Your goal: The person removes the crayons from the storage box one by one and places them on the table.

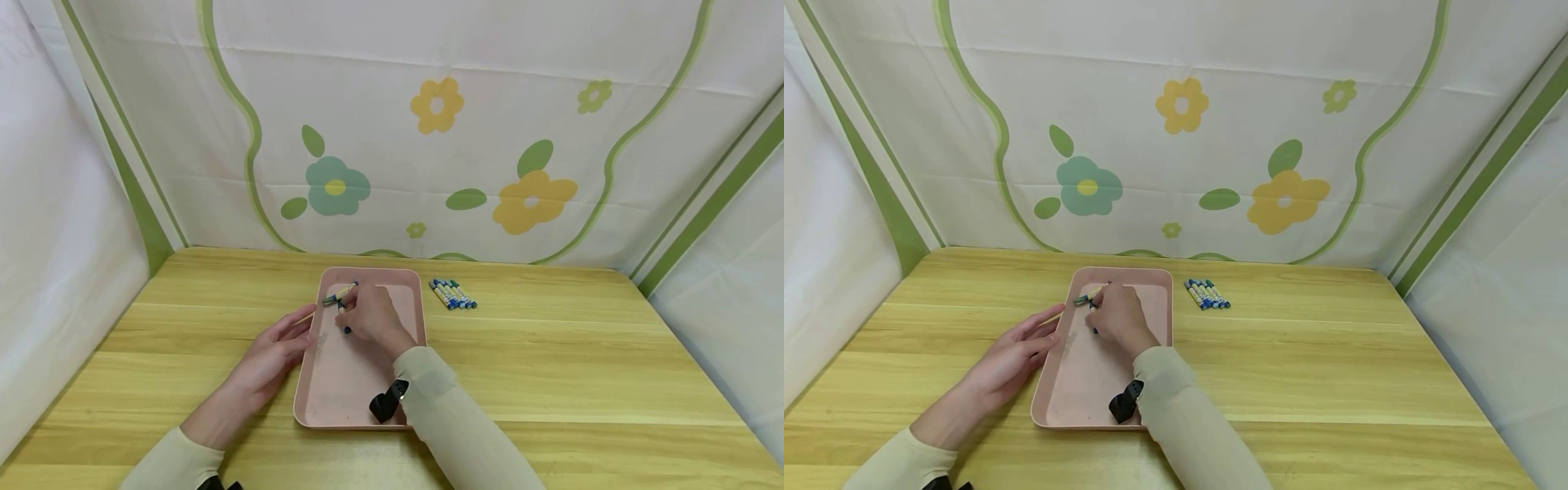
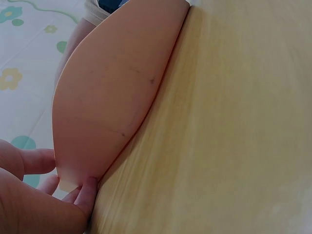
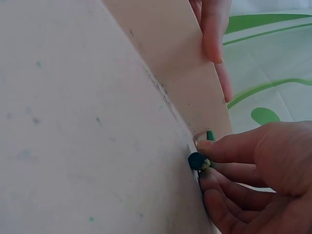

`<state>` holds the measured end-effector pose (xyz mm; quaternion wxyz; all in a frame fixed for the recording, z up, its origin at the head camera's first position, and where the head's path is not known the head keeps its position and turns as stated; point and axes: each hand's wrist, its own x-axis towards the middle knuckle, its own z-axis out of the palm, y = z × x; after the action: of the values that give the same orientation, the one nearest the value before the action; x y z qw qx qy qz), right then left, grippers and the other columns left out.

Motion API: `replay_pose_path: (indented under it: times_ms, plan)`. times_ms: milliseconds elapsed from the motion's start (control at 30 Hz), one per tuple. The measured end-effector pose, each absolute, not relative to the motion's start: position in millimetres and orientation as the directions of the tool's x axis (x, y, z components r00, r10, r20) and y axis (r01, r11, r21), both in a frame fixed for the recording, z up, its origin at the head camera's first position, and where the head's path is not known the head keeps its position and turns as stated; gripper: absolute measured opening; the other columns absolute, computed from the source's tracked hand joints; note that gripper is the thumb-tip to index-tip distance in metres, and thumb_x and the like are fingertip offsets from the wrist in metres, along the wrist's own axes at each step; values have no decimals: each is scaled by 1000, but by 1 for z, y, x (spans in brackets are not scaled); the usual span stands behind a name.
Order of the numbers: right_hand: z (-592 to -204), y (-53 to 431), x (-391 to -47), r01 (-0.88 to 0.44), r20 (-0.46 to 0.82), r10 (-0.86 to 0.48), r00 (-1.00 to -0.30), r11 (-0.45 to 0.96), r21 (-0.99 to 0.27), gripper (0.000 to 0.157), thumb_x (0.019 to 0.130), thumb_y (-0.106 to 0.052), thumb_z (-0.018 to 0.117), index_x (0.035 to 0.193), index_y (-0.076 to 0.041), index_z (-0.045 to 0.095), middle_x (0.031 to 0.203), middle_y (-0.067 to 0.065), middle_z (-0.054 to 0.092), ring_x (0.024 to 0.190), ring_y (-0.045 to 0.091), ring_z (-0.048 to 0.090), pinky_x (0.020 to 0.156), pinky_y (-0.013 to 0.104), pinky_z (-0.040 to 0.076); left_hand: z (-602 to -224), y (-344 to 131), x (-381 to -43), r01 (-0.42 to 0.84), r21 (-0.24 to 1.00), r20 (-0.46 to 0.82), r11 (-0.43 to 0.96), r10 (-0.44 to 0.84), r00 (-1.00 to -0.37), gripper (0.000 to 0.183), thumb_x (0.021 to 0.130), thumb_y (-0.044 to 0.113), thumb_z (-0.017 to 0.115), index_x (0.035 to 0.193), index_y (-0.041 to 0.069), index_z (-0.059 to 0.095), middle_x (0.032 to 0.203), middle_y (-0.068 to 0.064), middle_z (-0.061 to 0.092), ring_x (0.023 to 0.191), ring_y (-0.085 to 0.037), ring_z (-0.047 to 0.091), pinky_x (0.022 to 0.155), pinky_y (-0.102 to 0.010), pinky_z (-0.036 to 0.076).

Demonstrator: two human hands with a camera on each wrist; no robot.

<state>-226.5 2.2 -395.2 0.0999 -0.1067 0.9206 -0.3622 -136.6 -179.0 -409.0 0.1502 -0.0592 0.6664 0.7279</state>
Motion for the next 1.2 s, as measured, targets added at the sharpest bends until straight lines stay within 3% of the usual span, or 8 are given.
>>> replay_pose_path:
  times_ms: [167, 333, 900, 1200]
  plan:
    - [-395, 3, -227, -121, -105, -259, -960, 724, -679, 16, 89, -9, 80, 105, -9, 81, 85, -1, 70, 71, 14, 57, 58, 22, 43, -409, -179, -137, -296, 953, -285, -64, 141, -948, 63, 109, 11, 54, 168, 15, 30, 175, -13, 29, 158, -28, 34, 101, -13, 50]
    - [-395, 2, -227, -120, -109, -255, -961, 735, -667, 19, 89, -8, 78, 106, -10, 83, 103, 1, 77, 78, 15, 58, 56, 22, 42, -409, -179, -136, -296, 953, -285, -60, 139, -948, 63, 109, 12, 54, 168, 14, 31, 175, -13, 30, 158, -28, 34, 101, -14, 50]
    - [-392, 3, -226, -80, -123, -232, -965, 704, -705, 20, 91, -9, 75, 106, -16, 85, 106, -2, 76, 85, 15, 61, 66, 23, 46, -408, -179, -135, -295, 953, -284, -63, 145, -948, 63, 110, 13, 54, 168, 15, 30, 175, -12, 30, 158, -28, 34, 102, -13, 49]
    - [-391, 7, -225, -130, -57, -256, -965, 656, -743, 21, 90, -6, 73, 104, -16, 85, 100, -3, 77, 81, 13, 59, 66, 22, 44, -408, -180, -136, -294, 954, -282, -63, 146, -948, 63, 110, 13, 55, 168, 16, 31, 175, -11, 29, 158, -27, 34, 102, -13, 49]
